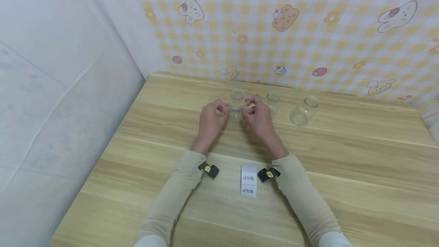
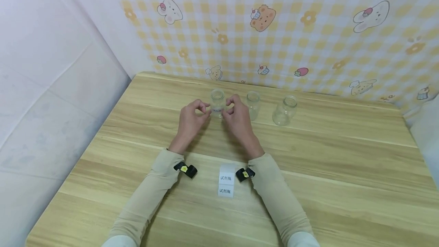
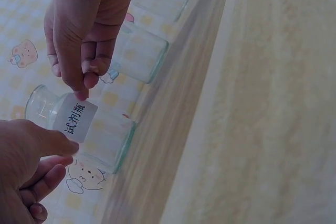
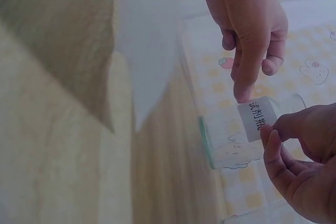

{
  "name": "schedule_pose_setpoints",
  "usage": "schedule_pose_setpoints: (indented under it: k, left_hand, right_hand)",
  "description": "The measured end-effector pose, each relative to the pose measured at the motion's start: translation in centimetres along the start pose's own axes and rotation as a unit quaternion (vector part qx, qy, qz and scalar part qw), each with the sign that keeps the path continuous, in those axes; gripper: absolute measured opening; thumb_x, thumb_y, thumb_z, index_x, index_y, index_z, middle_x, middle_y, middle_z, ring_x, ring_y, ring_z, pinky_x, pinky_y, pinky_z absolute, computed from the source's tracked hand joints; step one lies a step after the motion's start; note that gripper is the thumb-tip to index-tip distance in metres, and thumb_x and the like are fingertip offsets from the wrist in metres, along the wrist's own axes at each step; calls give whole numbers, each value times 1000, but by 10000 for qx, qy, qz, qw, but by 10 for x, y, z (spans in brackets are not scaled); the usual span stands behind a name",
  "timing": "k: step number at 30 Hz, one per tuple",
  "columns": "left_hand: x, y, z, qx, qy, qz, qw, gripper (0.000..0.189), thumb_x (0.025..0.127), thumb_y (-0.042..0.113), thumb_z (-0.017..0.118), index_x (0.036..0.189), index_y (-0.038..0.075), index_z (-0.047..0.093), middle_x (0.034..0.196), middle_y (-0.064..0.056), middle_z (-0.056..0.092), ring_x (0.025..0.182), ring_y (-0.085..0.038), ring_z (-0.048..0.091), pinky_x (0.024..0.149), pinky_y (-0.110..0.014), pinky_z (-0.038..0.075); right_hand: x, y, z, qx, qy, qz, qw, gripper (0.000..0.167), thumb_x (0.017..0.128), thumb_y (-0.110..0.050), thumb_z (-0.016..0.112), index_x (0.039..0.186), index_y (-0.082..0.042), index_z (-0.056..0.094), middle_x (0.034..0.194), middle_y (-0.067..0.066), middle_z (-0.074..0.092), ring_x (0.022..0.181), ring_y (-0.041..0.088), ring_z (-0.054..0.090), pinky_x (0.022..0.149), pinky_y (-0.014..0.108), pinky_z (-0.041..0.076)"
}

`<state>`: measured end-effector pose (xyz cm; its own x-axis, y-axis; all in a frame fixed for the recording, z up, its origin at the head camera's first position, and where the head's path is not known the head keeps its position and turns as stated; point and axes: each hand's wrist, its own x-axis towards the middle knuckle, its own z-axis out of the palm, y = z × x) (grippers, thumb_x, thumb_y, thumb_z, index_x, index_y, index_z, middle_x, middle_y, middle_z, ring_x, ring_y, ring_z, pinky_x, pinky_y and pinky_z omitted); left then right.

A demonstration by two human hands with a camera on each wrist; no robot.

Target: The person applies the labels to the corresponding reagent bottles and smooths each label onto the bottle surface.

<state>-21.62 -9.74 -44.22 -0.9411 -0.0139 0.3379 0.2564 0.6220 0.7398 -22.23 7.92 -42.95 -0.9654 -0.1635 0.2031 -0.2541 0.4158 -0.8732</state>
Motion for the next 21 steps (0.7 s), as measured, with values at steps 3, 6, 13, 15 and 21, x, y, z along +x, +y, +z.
schedule_pose_setpoints:
  k: [3, 6, 13, 15, 21]
  left_hand:
    - [0, 0, 0, 1, 21, 7, 10000, 20, 84, -4, 78, 77, 6, 62, 104, -12, 78, 60, -21, 63, 61, -28, 46]
    - [0, 2, 0, 6, -3, -111, 9999, 23, 86, 4, 81, 76, 8, 60, 106, -11, 78, 65, -20, 62, 63, -28, 46]
    - [-3, 5, -1, 155, -43, -239, 9996, 34, 86, 27, 86, 76, 10, 59, 106, -10, 78, 73, -21, 62, 65, -32, 47]
    - [-3, 5, -1, 215, -24, -224, 9995, 35, 86, 29, 86, 76, 10, 59, 106, -9, 78, 79, -22, 67, 68, -33, 49]
    - [-2, 4, -1, 212, -22, -207, 9996, 34, 87, 29, 86, 76, 10, 60, 105, -10, 78, 86, -25, 71, 71, -35, 53]
  right_hand:
    - [0, -1, -1, 28, 20, 38, 10000, 20, 92, 11, 64, 106, 4, 51, 133, 21, 65, 78, 32, 73, 56, 18, 52]
    - [0, -2, -1, 63, -15, 32, 10000, 22, 92, 8, 68, 107, 4, 51, 132, 22, 66, 78, 33, 74, 56, 18, 52]
    - [-1, -2, 1, -25, 21, -209, 9998, 34, 89, 1, 79, 106, 3, 50, 115, 24, 71, 75, 34, 75, 55, 17, 52]
    - [-1, -2, 3, -62, 46, -269, 9996, 35, 88, 0, 80, 106, 2, 50, 99, 23, 74, 71, 34, 74, 53, 17, 51]
    - [-1, -1, 4, -103, 101, -334, 9993, 33, 89, 1, 80, 104, 2, 50, 97, 24, 74, 69, 33, 73, 53, 17, 50]
